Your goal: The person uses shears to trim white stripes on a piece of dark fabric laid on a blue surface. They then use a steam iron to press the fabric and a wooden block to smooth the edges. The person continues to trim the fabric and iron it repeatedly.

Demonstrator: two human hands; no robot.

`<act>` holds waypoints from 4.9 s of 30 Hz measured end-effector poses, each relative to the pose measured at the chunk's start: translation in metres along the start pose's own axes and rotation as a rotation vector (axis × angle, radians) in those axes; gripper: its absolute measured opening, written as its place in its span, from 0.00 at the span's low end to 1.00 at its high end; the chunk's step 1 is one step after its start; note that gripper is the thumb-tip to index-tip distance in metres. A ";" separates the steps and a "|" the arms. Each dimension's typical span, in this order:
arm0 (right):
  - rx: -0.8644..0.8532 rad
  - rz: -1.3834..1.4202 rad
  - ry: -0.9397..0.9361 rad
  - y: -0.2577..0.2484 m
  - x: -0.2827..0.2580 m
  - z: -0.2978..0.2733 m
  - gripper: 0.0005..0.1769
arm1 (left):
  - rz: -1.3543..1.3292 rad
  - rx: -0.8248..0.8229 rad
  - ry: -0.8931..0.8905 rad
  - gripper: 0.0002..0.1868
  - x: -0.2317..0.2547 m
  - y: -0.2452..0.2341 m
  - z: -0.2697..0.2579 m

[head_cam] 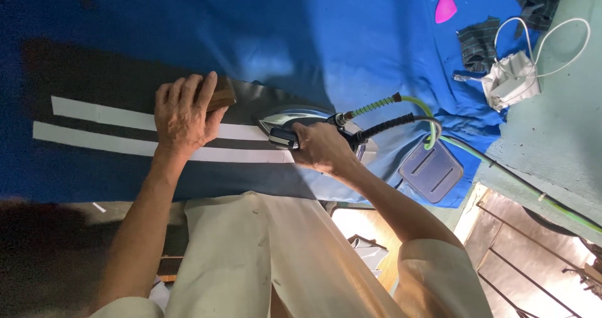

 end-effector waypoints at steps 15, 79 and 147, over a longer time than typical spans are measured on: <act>0.531 0.704 0.404 -0.096 0.060 -0.088 0.19 | -0.519 -0.186 0.180 0.28 0.144 -0.026 0.007; -0.265 -0.301 -0.465 0.001 -0.103 0.082 0.14 | -0.111 -0.193 -0.433 0.15 -0.090 -0.033 -0.103; -0.158 -0.281 -0.317 0.044 -0.219 0.140 0.14 | -0.235 -0.176 -0.413 0.17 -0.191 -0.010 -0.110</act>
Point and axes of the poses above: each hand's wrist, its own z-axis towards the middle knuckle, its own y-axis out of the palm, x = y × z, the point moved 2 cm from there along z, towards the middle knuckle, and after that the axes turned 14 degrees about z, right-handed, at the moved point
